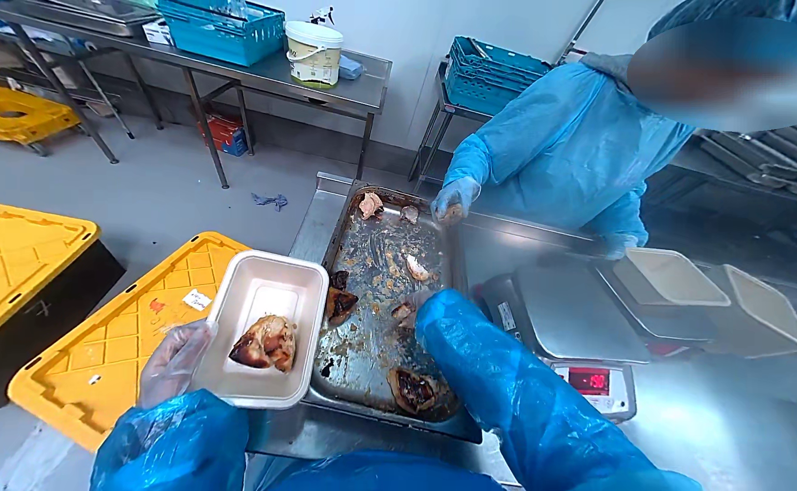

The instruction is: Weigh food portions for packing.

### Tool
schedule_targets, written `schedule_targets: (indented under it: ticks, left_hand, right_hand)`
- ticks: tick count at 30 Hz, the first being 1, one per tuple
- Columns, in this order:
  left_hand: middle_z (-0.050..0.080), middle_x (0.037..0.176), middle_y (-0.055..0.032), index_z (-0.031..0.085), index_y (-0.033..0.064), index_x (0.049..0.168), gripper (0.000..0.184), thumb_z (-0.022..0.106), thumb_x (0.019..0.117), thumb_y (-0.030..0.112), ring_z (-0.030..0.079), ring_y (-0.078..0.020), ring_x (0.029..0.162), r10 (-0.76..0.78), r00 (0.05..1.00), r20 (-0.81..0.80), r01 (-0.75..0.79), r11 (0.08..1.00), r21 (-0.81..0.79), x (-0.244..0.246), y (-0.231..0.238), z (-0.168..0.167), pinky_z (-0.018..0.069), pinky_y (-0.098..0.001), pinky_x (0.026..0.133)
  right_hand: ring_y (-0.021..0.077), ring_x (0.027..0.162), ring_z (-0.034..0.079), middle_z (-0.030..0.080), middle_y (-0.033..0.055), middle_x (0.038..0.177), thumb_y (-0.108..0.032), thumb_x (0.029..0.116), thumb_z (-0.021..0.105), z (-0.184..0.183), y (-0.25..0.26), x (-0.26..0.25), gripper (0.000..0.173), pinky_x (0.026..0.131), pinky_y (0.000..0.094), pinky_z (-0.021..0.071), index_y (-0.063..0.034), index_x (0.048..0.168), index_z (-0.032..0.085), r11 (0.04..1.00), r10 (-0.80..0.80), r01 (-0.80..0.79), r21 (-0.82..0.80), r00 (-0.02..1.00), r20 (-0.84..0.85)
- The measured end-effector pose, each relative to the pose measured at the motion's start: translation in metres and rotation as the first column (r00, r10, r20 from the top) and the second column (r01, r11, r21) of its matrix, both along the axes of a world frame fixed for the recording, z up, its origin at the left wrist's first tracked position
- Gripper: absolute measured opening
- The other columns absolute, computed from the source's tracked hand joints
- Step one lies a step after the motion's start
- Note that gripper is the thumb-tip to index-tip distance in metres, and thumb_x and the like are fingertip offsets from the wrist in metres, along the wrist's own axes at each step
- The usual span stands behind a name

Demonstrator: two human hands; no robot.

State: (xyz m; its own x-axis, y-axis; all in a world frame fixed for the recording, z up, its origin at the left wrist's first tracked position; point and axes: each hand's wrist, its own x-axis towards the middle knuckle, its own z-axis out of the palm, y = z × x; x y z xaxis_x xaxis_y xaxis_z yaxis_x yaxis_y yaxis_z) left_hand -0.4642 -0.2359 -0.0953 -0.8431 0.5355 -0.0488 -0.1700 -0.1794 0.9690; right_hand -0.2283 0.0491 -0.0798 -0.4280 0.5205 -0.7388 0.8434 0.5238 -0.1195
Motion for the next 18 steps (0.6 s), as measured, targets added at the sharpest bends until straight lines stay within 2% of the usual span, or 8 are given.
schedule_targets:
  ticks: [2,3,6,9,11,13,15,18]
  left_hand:
    - [0.069,0.078,0.0091,0.059,0.0105,0.092,0.018,0.047,0.1026,0.003,0.065,0.0038,0.068,-0.002,1.000,-0.002,0.002,1.000,0.013,0.000,0.004,-0.003,0.0540,-0.0131,0.061]
    - [0.068,0.077,0.0084,0.059,0.0094,0.093,0.018,0.046,0.1036,0.003,0.064,0.0033,0.067,-0.001,1.000,0.010,0.001,1.000,0.003,0.000,0.005,-0.001,0.0537,-0.0132,0.061]
    - [0.068,0.076,0.0086,0.059,0.0088,0.092,0.020,0.045,0.1040,0.001,0.063,0.0041,0.066,0.000,1.000,0.023,0.001,0.999,-0.036,0.000,0.009,0.004,0.0531,-0.0125,0.060]
    - [0.067,0.075,0.0080,0.058,0.0087,0.092,0.020,0.044,0.1049,0.002,0.063,0.0039,0.066,-0.006,0.999,0.050,0.008,0.999,-0.042,0.002,0.014,0.007,0.0529,-0.0125,0.060]
    - [0.068,0.077,0.0077,0.058,0.0086,0.092,0.020,0.045,0.1042,0.001,0.064,0.0035,0.067,-0.014,0.998,0.054,0.016,0.999,-0.031,0.003,0.017,0.005,0.0532,-0.0127,0.062]
    - [0.068,0.078,0.0077,0.059,0.0084,0.093,0.018,0.046,0.1036,0.002,0.064,0.0028,0.068,-0.030,0.998,0.050,0.032,0.999,-0.027,0.001,0.018,0.002,0.0539,-0.0135,0.062]
    - [0.068,0.077,0.0078,0.060,0.0081,0.094,0.017,0.048,0.1039,0.004,0.064,0.0025,0.067,-0.048,0.998,0.050,0.050,0.998,-0.046,-0.003,0.017,-0.002,0.0542,-0.0139,0.061]
    - [0.069,0.077,0.0081,0.061,0.0094,0.093,0.018,0.048,0.1045,0.005,0.065,0.0029,0.067,-0.053,0.997,0.052,0.055,0.998,-0.040,-0.003,0.017,-0.002,0.0545,-0.0139,0.060]
  right_hand:
    - [0.0398,0.146,0.042,0.046,0.0247,0.155,-0.030,0.0946,0.075,-0.004,-0.003,-0.002,0.075,0.121,0.0541,0.0316,-0.0049,0.157,0.040,0.996,0.069,-0.071,0.055,0.997,0.041]
    - [0.0405,0.145,0.043,0.047,0.0249,0.154,-0.031,0.0916,0.078,-0.005,-0.004,-0.002,0.079,0.119,0.0545,0.0337,-0.0056,0.156,0.041,0.993,0.066,-0.071,0.094,0.996,0.055]
    - [0.0406,0.138,0.050,0.053,0.0270,0.145,-0.025,0.0941,0.075,0.007,-0.006,0.001,0.063,0.114,0.0527,0.0408,0.0003,0.146,0.049,0.991,-0.056,0.050,0.124,0.998,0.040]
    - [0.0367,0.126,0.060,0.062,0.0249,0.133,-0.025,0.0965,0.071,-0.005,0.000,0.019,0.051,0.108,0.0521,0.0470,0.0026,0.136,0.056,0.973,-0.203,0.214,0.086,0.971,-0.124]
    - [0.0351,0.123,0.062,0.063,0.0228,0.132,-0.027,0.0939,0.075,-0.021,-0.003,0.024,0.059,0.107,0.0524,0.0482,-0.0008,0.142,0.052,0.931,-0.339,0.362,0.054,0.909,-0.242]
    - [0.0336,0.126,0.061,0.062,0.0217,0.136,-0.030,0.0943,0.075,-0.032,-0.003,0.022,0.066,0.110,0.0506,0.0465,-0.0022,0.148,0.047,0.899,-0.419,0.438,0.015,0.870,-0.261]
    - [0.0351,0.124,0.062,0.063,0.0236,0.132,-0.033,0.0973,0.071,-0.034,-0.001,0.020,0.058,0.109,0.0534,0.0460,-0.0010,0.142,0.054,0.904,-0.415,0.427,-0.006,0.874,-0.252]
    - [0.0343,0.126,0.061,0.063,0.0217,0.134,-0.030,0.0919,0.077,-0.016,-0.010,0.004,0.060,0.108,0.0543,0.0467,-0.0043,0.141,0.055,0.953,-0.297,0.303,0.006,0.939,-0.175]
